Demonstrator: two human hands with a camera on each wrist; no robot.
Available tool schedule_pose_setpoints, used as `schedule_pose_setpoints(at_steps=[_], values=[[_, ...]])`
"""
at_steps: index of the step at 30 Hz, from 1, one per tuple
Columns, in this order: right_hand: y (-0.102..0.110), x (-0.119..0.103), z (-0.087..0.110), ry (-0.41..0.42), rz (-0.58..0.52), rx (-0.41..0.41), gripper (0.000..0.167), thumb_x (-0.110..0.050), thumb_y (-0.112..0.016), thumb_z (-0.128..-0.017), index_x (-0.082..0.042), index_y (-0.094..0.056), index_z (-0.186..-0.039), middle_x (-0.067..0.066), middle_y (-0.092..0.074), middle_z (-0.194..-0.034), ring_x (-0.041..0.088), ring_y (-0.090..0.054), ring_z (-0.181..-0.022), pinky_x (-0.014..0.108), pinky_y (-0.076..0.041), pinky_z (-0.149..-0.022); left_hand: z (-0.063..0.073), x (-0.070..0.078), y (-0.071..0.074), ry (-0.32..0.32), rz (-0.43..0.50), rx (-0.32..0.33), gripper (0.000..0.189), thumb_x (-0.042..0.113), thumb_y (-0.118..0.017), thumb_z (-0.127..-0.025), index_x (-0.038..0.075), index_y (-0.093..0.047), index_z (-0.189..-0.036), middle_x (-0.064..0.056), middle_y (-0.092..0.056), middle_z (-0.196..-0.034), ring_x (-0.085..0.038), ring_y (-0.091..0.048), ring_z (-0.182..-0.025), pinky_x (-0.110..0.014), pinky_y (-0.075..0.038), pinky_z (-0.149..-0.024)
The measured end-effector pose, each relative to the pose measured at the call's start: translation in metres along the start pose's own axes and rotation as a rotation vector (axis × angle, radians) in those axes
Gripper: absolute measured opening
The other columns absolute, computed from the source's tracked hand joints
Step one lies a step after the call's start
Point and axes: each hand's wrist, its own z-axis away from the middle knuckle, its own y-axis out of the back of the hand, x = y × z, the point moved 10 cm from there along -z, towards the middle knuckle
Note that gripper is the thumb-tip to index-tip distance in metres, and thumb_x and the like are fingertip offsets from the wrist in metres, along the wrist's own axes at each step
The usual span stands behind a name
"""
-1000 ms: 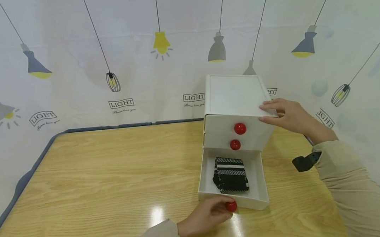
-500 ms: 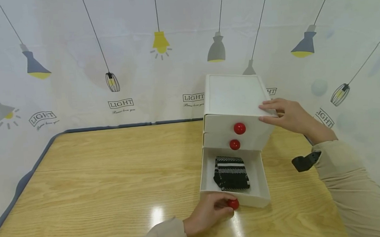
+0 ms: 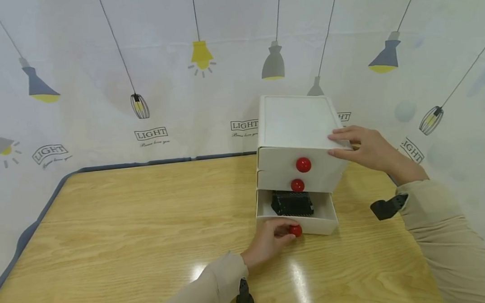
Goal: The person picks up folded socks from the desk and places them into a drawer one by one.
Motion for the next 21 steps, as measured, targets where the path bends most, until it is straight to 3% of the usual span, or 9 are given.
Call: schedule_pose_setpoints(at_steps=[12, 21], values=[[0.001, 0.001, 0.000, 0.025, -0.008, 0.009, 0.048, -0.019, -0.065, -0.081, 0.006, -0.051, -0.120, 0.025, -0.041, -0.126, 0.042, -0.039, -0.114, 0.051, -0.040, -0.085, -0.039, -0.015, 0.010, 0.022, -0.049, 0.019, 0.023, 0.006, -0.063, -0.082, 0.007, -0.063, -0.105, -0.003, -0.062, -0.103, -0.008, -0.058, -0.084, -0.016, -0.047, -0.070], [0.001, 0.005, -0.001, 0.005, -0.030, 0.030, 0.049, -0.022, -0.066, -0.081, 0.005, -0.052, -0.119, 0.023, -0.042, -0.127, 0.040, -0.039, -0.115, 0.050, -0.041, -0.084, -0.052, -0.020, 0.013, 0.021, -0.048, 0.023, 0.023, 0.005, -0.063, -0.082, 0.006, -0.063, -0.104, -0.004, -0.062, -0.102, -0.008, -0.058, -0.082, -0.017, -0.047, -0.069]])
